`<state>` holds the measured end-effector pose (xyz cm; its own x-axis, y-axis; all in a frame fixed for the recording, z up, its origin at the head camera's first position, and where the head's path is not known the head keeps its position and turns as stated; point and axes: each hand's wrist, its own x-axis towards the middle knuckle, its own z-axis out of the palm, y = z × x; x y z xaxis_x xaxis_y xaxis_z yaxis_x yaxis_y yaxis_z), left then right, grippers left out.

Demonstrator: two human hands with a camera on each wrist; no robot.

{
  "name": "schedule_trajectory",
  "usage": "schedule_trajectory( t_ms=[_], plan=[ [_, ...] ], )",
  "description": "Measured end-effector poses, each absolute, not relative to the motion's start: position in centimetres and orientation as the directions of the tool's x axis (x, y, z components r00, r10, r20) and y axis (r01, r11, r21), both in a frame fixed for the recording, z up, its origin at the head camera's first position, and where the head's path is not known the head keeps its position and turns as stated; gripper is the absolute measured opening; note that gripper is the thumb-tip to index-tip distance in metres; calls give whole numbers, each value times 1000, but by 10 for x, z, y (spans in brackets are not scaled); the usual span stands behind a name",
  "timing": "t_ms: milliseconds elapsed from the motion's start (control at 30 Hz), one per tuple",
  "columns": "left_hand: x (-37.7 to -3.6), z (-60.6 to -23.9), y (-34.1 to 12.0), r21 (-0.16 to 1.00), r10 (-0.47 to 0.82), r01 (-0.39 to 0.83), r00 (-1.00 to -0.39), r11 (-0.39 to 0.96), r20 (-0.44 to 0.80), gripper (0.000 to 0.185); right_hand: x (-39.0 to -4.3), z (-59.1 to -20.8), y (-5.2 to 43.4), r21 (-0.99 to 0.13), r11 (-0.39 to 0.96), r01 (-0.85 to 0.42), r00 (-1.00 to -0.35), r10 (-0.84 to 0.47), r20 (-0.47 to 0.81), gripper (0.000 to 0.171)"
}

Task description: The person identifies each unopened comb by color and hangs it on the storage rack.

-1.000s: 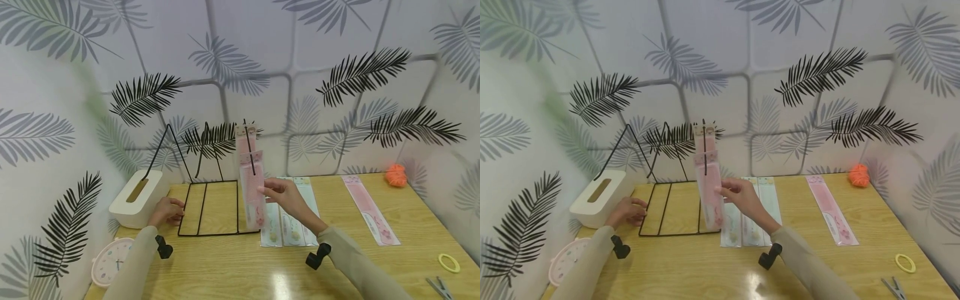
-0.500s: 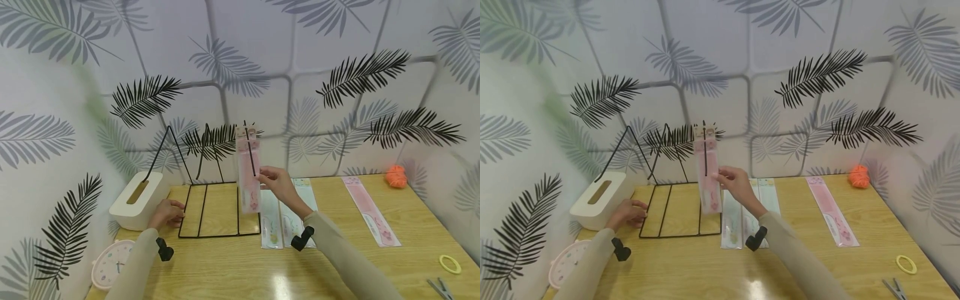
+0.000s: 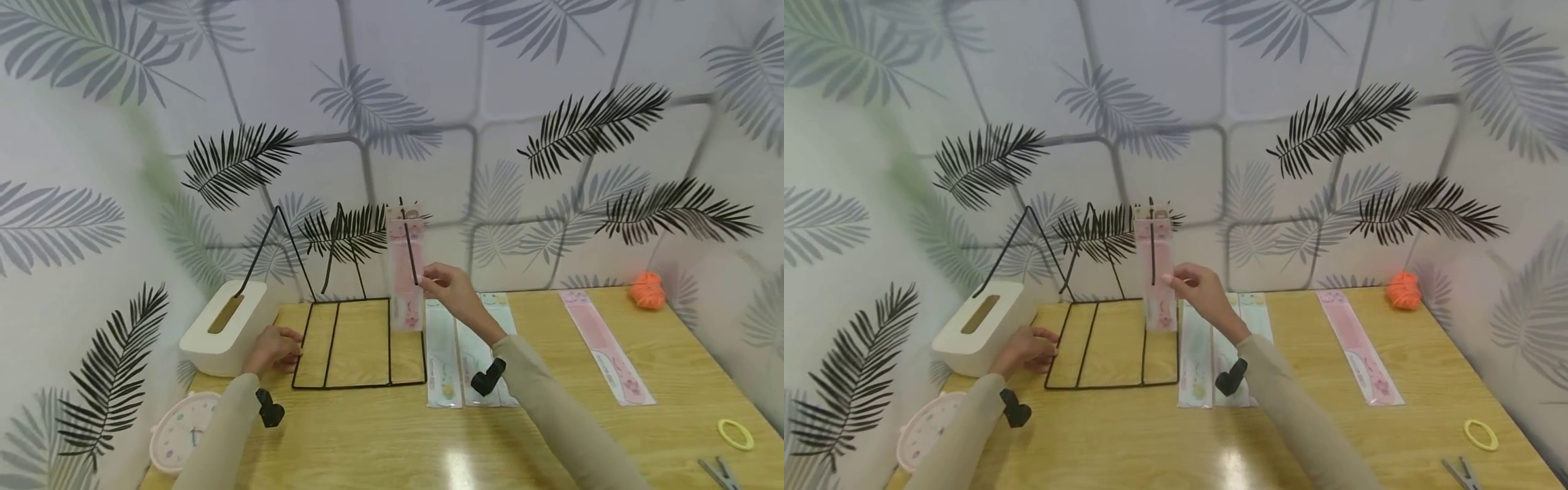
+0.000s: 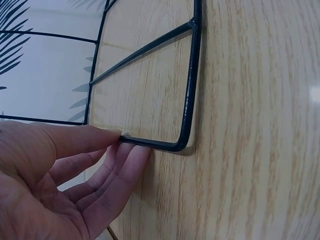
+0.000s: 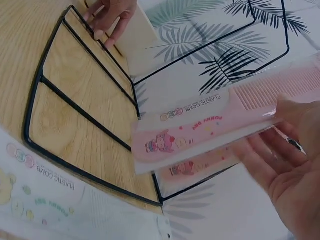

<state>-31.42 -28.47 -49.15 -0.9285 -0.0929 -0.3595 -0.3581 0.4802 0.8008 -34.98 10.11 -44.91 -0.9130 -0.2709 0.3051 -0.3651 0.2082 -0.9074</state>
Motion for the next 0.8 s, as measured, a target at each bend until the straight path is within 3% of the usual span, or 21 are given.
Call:
schedule_trajectory(
  t_ms=[233,800],
  plan=[
    [-314,-489,-282,793,-99,-363,-926,489,-364,35,-344,-456,126,-853,352,-385,-909,-303,286,28],
    [-316,-487,-280,773,-118,-375,-922,511,-370,34,-313,-460,232,-880,412,-237,-968,-175,179,29]
  ],
)
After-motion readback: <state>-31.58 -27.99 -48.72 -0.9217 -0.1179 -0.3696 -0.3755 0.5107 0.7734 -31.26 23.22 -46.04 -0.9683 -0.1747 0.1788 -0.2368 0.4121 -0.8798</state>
